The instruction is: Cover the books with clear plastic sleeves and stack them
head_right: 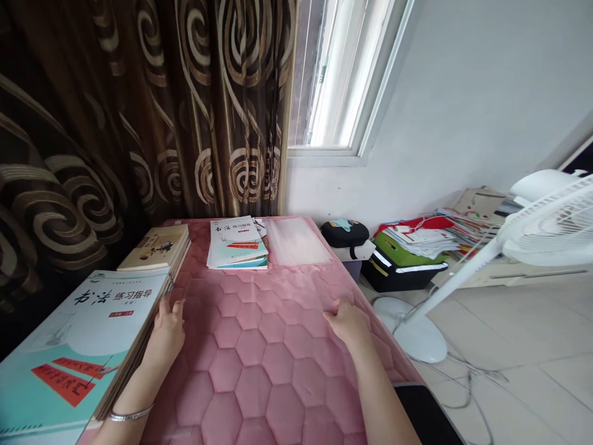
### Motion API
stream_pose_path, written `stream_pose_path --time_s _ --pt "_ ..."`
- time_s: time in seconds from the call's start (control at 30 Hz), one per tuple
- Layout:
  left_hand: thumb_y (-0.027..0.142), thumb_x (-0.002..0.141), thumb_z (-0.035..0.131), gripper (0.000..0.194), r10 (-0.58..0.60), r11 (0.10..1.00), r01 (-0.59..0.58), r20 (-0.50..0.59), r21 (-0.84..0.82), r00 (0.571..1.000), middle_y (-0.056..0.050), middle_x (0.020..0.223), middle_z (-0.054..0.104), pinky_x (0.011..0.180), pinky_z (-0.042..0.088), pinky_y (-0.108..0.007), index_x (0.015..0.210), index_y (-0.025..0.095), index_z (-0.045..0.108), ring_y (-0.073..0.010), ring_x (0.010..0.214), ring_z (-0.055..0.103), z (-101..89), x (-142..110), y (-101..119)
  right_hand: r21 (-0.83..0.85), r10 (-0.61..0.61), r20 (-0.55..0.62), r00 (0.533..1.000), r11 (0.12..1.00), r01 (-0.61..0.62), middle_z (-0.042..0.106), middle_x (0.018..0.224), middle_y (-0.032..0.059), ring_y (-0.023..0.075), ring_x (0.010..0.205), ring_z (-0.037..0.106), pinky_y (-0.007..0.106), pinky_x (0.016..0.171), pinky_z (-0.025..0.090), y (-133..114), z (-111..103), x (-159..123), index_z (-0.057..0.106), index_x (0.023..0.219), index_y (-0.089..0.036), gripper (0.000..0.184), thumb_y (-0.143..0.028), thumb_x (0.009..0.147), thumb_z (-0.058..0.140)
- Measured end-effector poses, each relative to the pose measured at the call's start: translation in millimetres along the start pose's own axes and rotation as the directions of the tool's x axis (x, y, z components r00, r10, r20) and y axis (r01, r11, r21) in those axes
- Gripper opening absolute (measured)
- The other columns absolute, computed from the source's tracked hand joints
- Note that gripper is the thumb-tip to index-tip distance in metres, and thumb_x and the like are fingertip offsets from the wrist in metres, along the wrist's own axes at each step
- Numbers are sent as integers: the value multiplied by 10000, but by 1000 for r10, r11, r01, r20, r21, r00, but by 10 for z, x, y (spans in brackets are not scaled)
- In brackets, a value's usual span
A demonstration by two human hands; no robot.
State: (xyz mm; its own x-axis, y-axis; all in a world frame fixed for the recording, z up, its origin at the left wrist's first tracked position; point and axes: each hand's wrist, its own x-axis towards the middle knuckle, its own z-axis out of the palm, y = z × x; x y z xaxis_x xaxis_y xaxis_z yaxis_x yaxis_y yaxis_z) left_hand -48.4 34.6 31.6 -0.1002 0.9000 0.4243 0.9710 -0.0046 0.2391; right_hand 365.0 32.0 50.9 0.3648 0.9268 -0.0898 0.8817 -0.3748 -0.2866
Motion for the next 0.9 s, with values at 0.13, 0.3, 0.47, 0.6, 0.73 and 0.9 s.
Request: stream_pose_path --time_s 0.13,0.3,0.47,0.6,0.73,0.9 --pt "140 903 392 426 213 976 -201 166 -83 963 -190 1535 340 1077 391 -523 1292 154 564 -336 1383 380 -59 -180 332 -138 -167 -131 977 979 148 556 1328 180 337 1236 507 429 969 411 -132 45 -89 557 1325 -162 488 -318 863 553" --pt "378 973 345 517 312 950 -253 556 -183 771 -44 1621 120 1172 140 -577 1485 311 329 -274 1483 65 -260 -334 713 -109 -378 66 923 917 384 296 1568 73 344 1422 258 522 1103 265 -270 171 -183 431 1442 -296 556 -474 915 437" --pt "452 965 336 573 267 959 -263 665 -110 698 -15 1610 17 1179 23 -562 1512 321 228 -247 1481 5 -300 -286 705 -138 -316 235 919 925 353 219 1602 42 339 1449 191 586 1107 213 -298 167 -207 342 1479 -346 604 -503 905 442" --pt "438 960 328 581 257 957 -278 674 -79 693 -2 1603 -13 1173 -2 -570 1515 327 195 -246 1479 -16 -246 -266 686 -225 -342 144 928 902 368 546 1374 109 348 1280 448 535 1012 350 -565 -13 -205 641 1218 -261 379 -410 902 495" --pt "441 959 321 586 250 959 -275 681 -74 688 -6 1601 -16 1171 0 -577 1516 323 179 -255 1478 -18 -238 -273 710 -287 -555 -12 832 799 529 681 1115 132 240 1055 609 338 910 440 -1169 -165 -57 696 1038 -176 317 -244 960 396" --pt "436 955 344 593 267 957 -271 672 -101 691 -17 1602 0 1170 15 -587 1514 327 181 -268 1477 -7 -251 -267 704 -417 -691 23 723 651 635 679 1109 167 217 1022 638 280 824 489 -1928 -49 411 644 1114 -122 317 -94 921 394"
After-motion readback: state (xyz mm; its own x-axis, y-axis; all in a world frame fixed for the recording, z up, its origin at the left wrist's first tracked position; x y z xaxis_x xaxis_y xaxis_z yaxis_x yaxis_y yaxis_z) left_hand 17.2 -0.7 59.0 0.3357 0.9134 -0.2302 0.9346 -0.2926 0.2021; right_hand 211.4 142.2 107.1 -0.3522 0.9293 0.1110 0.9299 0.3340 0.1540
